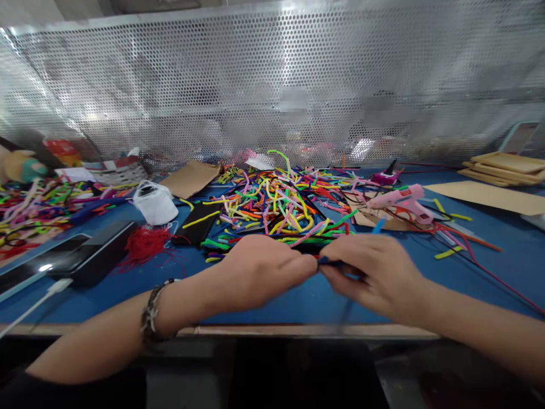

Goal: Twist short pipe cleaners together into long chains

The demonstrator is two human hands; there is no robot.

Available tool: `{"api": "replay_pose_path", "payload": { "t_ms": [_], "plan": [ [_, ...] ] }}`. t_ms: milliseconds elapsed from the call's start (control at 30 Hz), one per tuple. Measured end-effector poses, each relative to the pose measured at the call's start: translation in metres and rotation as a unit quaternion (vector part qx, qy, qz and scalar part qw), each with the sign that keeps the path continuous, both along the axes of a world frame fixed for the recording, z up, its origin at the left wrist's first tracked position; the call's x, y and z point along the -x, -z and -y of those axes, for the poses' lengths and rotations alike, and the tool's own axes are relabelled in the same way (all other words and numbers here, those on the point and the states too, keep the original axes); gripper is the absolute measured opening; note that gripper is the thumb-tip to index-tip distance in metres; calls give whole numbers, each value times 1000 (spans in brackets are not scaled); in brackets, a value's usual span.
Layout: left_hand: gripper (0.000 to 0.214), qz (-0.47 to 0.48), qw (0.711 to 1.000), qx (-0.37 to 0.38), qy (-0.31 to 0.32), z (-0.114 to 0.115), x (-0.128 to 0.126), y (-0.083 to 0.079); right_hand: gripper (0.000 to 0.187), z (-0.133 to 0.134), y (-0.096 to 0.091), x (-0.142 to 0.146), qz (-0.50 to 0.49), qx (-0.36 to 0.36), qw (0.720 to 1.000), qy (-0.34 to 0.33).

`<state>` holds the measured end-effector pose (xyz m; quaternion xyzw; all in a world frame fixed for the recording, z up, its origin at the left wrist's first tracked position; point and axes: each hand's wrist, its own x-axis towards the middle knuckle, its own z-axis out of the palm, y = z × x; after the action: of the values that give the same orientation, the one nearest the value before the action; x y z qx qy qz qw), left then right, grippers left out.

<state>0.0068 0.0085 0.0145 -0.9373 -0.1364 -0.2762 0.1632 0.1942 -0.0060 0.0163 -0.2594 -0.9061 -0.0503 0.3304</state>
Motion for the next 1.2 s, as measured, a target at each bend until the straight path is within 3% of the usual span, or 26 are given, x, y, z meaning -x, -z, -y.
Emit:
{"api": "replay_pose_path", "payload": {
  "t_ms": [67, 167, 233, 267, 300, 333, 367, 433, 467, 533, 600, 667, 733, 800, 867, 933, 967, 1000, 1033, 1067, 1133, 1167, 1200],
  "plan": [
    [27, 17, 970, 240, 22, -3, -1, -4, 12, 2, -4, -6, 34, -211, 977, 12],
    [25, 20, 832, 546, 99, -5, -3, -10, 20, 6, -9, -12, 88, -330, 940, 0],
    [25, 13, 766, 631, 124, -5, -4, -13, 20, 9, -11, -13, 109, -352, 930, 10],
    [25, 9, 764, 634, 119, -5, -4, -13, 20, 10, -11, -12, 116, -352, 929, 19],
    [25, 5, 786, 609, 103, -4, -4, -12, 20, 10, -11, -11, 118, -339, 933, 31],
    [26, 2, 829, 554, 77, -3, -4, -11, 21, 10, -11, -9, 116, -308, 943, 42],
    [27, -4, 883, 467, 47, -2, -4, -10, 23, 9, -11, -8, 110, -255, 959, 49],
    [29, -23, 975, 222, -4, 1, -3, -7, 24, 6, -11, -4, 80, -74, 993, 41],
    [30, -30, 996, 87, -18, 2, -2, -6, 24, 4, -10, -3, 57, 41, 997, 26],
    [26, -35, 991, -125, -25, 3, -2, -5, 24, 1, -9, 0, -7, 257, 966, -18],
    [22, -26, 981, -189, -29, 2, -1, -6, 26, -2, -8, 0, -66, 375, 924, -47],
    [23, -17, 997, -70, -35, -1, -1, -8, 25, -4, -8, -1, -66, 362, 929, -48],
    [27, -18, 983, 181, -23, -4, -1, -9, 23, -5, -10, -3, 7, 243, 969, -36],
    [28, -20, 897, 442, 18, -6, -2, -10, 26, -4, -13, -6, 100, 62, 993, -27],
    [28, -7, 784, 617, 65, -7, -2, -9, 34, -3, -15, -8, 154, -98, 983, -21],
    [27, 9, 716, 691, 98, -6, -1, -7, 40, -3, -14, -9, 166, -184, 969, -20],
    [27, 10, 710, 697, 103, -5, -1, -6, 41, -2, -13, -9, 163, -189, 968, -23],
    [27, 5, 724, 683, 97, -4, -1, -5, 40, -2, -12, -8, 155, -168, 973, -27],
    [27, -5, 757, 648, 82, -3, -1, -4, 37, -2, -10, -8, 141, -126, 981, -31],
    [27, -15, 810, 584, 56, -2, -2, -3, 33, -2, -7, -7, 120, -67, 990, -33],
    [28, -37, 928, 369, -6, 1, -3, 0, 23, -3, -1, -4, 54, 82, 995, -23],
    [27, -48, 971, 231, -34, 2, -5, 2, 20, -3, 2, -2, 15, 156, 988, -12],
    [27, -57, 993, 93, -54, 3, -6, 4, 20, -3, 5, 0, -29, 221, 975, 3]
  ]
}}
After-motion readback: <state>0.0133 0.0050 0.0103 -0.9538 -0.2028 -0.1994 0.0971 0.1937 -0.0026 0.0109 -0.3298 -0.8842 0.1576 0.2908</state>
